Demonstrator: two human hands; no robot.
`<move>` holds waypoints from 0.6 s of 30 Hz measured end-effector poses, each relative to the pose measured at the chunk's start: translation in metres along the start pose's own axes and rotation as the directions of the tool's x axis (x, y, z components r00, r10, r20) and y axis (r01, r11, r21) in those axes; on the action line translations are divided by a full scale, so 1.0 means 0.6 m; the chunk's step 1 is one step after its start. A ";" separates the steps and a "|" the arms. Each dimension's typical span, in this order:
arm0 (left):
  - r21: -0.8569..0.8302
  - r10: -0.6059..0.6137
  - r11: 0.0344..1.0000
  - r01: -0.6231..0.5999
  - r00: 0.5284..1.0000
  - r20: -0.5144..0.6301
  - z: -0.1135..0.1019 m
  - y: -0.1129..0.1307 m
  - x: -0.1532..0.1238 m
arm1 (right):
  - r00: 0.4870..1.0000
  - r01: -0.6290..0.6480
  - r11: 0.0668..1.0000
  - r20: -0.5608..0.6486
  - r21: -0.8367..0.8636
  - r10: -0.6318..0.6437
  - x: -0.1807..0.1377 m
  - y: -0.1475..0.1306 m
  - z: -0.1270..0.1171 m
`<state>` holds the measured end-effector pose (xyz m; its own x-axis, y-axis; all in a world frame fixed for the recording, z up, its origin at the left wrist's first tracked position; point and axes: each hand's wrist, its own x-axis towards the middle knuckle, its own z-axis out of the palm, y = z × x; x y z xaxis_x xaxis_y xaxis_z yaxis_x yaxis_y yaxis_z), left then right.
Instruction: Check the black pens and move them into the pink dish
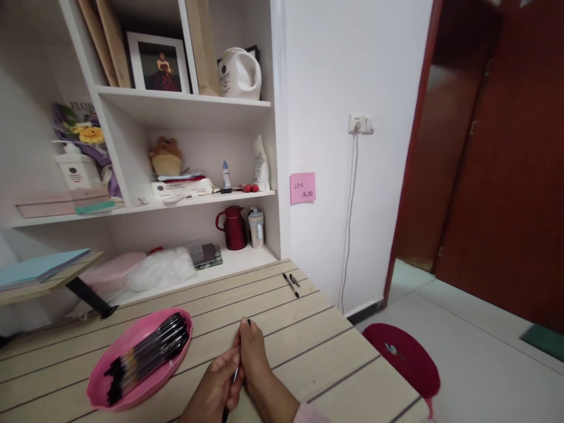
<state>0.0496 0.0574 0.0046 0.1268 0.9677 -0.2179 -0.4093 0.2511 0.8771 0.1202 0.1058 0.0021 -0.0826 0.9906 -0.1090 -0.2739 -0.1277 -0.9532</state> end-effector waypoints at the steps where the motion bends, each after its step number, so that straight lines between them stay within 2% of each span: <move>1: -0.002 -0.012 1.000 0.012 1.000 0.005 -0.001 -0.002 0.001 | 0.999 -0.008 1.000 -0.034 -0.024 0.007 0.003 0.002 0.001; 7: 0.008 -0.065 0.998 0.065 0.998 0.026 -0.011 -0.012 0.002 | 0.991 0.057 0.989 -0.115 -0.139 -0.074 0.004 0.012 0.009; 11: 0.008 -0.068 0.998 0.067 0.997 0.029 -0.009 -0.017 -0.003 | 0.986 0.067 0.992 -0.142 -0.109 -0.082 0.001 -0.002 0.003; 15: 0.066 -0.133 0.990 0.127 0.986 0.105 -0.005 -0.030 -0.014 | 0.931 0.117 0.980 -0.362 0.159 -0.052 0.016 -0.029 -0.028; 16: 0.073 -0.132 0.990 0.124 0.985 0.115 -0.005 -0.032 -0.016 | 0.923 0.139 0.957 -0.382 0.254 -0.033 0.021 -0.035 -0.038; 18: 0.065 -0.103 0.993 0.096 0.989 0.107 -0.005 -0.031 -0.018 | 0.945 0.151 0.895 -0.327 0.420 -0.006 0.029 -0.041 -0.056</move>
<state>0.0533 0.0424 -0.0108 0.2643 0.9288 -0.2597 -0.3359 0.3411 0.8780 0.1578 0.1280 0.0144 0.2367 0.9529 -0.1896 -0.6597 0.0144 -0.7514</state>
